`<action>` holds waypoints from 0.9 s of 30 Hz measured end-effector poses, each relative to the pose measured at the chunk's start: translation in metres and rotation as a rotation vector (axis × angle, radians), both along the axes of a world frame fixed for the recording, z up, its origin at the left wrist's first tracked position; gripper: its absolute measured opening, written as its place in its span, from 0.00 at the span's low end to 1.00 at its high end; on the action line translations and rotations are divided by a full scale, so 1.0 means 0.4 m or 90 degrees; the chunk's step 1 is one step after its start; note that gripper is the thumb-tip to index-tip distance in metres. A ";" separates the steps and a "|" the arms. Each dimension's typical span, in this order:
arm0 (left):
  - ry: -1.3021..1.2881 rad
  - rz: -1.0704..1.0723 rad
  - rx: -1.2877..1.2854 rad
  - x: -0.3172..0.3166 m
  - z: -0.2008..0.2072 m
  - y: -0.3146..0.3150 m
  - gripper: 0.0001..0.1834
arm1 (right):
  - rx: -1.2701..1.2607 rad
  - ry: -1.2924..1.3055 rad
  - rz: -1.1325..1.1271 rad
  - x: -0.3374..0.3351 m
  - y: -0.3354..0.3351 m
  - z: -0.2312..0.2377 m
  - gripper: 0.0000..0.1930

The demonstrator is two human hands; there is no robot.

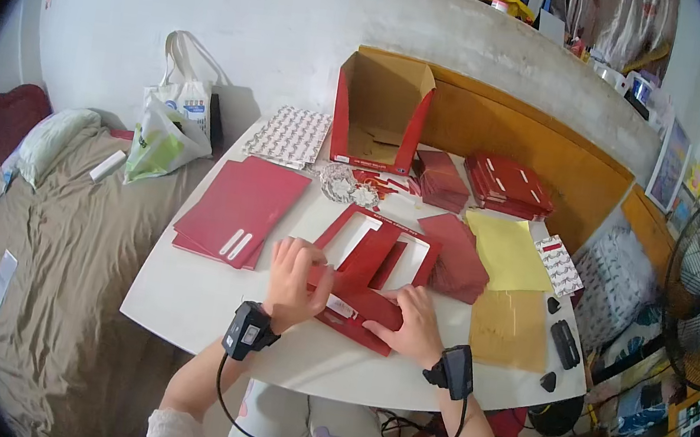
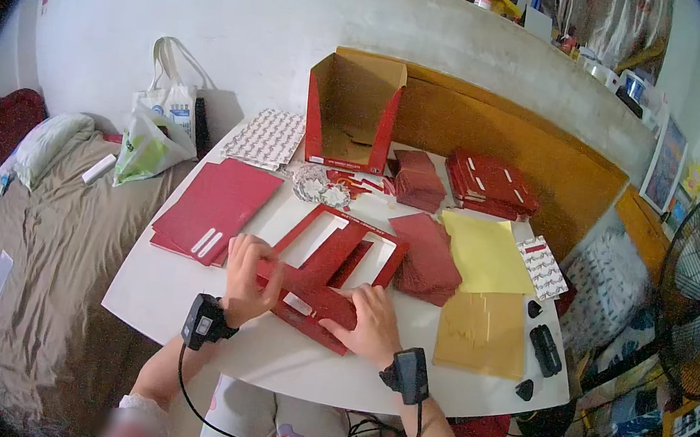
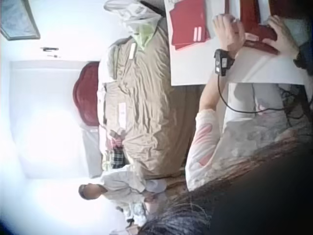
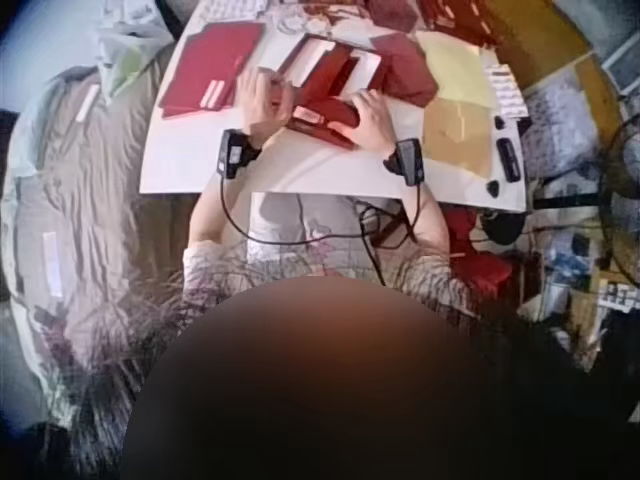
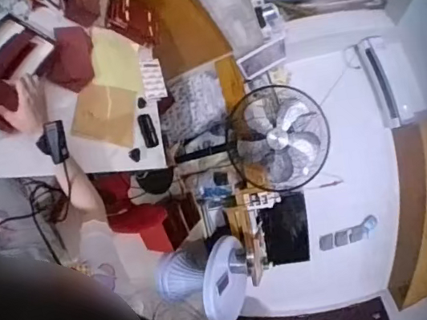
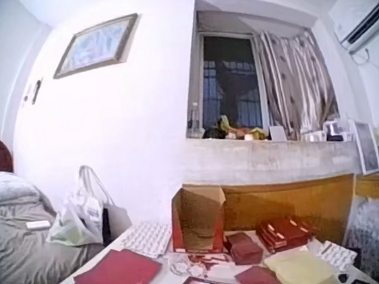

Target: Assembling cardboard packaging and folding inserts for red product boxes.

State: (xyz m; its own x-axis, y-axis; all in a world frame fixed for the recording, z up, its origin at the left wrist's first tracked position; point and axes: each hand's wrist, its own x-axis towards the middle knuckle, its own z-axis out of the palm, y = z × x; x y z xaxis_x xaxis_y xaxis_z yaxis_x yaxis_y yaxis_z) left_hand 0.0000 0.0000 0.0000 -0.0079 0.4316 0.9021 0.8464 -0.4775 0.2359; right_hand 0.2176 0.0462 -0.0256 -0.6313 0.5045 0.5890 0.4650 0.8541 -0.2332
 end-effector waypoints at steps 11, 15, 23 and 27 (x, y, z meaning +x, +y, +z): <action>-0.003 -0.100 0.021 0.005 -0.001 -0.021 0.06 | 0.073 0.151 -0.056 -0.076 -0.015 0.035 0.27; -0.244 -0.114 -0.103 0.019 -0.011 -0.011 0.08 | 0.118 0.168 -0.114 -0.098 -0.010 0.029 0.28; -0.549 -0.309 -0.159 0.009 -0.019 0.000 0.08 | 0.062 0.190 -0.042 -0.143 -0.014 0.004 0.27; -0.574 -0.327 -0.196 0.001 -0.023 0.003 0.08 | 0.015 0.241 -0.005 -0.134 -0.014 0.011 0.26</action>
